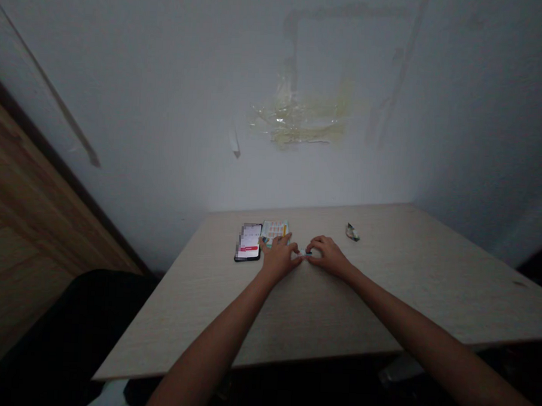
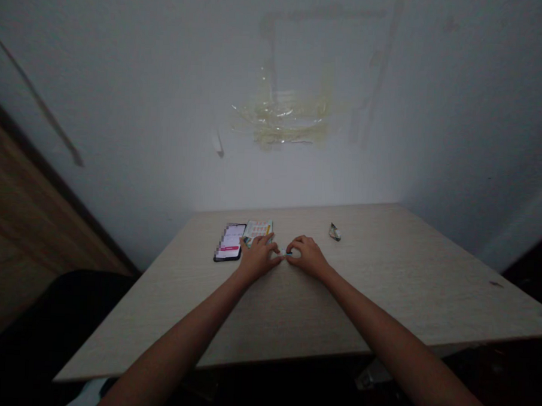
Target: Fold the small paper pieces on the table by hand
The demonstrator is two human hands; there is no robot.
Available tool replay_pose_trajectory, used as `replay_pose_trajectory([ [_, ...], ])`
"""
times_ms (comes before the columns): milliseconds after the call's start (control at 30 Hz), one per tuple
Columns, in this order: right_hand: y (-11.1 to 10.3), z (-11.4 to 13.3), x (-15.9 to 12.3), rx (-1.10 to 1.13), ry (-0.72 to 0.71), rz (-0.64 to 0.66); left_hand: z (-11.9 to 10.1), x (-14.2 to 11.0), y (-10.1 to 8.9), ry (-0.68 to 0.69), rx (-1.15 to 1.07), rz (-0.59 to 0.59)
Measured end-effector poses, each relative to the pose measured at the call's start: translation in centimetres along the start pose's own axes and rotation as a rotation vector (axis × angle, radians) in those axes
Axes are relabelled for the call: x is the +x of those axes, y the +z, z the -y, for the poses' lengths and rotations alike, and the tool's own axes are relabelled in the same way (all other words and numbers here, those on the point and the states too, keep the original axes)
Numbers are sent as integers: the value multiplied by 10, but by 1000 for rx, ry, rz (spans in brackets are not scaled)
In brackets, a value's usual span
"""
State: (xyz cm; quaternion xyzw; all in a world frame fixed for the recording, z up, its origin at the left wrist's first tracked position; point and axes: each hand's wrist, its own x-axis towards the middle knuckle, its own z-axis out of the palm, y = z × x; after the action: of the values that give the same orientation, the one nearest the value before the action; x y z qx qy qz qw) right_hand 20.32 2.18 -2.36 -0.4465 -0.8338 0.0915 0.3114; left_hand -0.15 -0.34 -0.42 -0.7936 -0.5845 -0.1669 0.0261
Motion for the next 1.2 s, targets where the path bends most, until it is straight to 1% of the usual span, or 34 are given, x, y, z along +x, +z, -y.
replay_pose_trajectory([
  [167,2,-4,-1,25,-30,-13,1,-1,-1,-14,-33,10],
  [333,3,-9,-1,94,-28,-40,2,-4,0,-24,-95,-8],
  [533,3,-12,1,139,10,-65,3,-5,4,5,-99,-93],
  [733,1,-12,0,99,16,-66,0,-4,1,0,-128,-113],
  [833,2,-13,-2,57,30,-69,0,-3,2,0,-128,-97],
  [933,3,-15,-2,11,19,-60,1,-3,1,4,-101,-51],
  [1200,3,-13,-3,-54,-2,-62,0,-2,-5,-21,-45,20],
])
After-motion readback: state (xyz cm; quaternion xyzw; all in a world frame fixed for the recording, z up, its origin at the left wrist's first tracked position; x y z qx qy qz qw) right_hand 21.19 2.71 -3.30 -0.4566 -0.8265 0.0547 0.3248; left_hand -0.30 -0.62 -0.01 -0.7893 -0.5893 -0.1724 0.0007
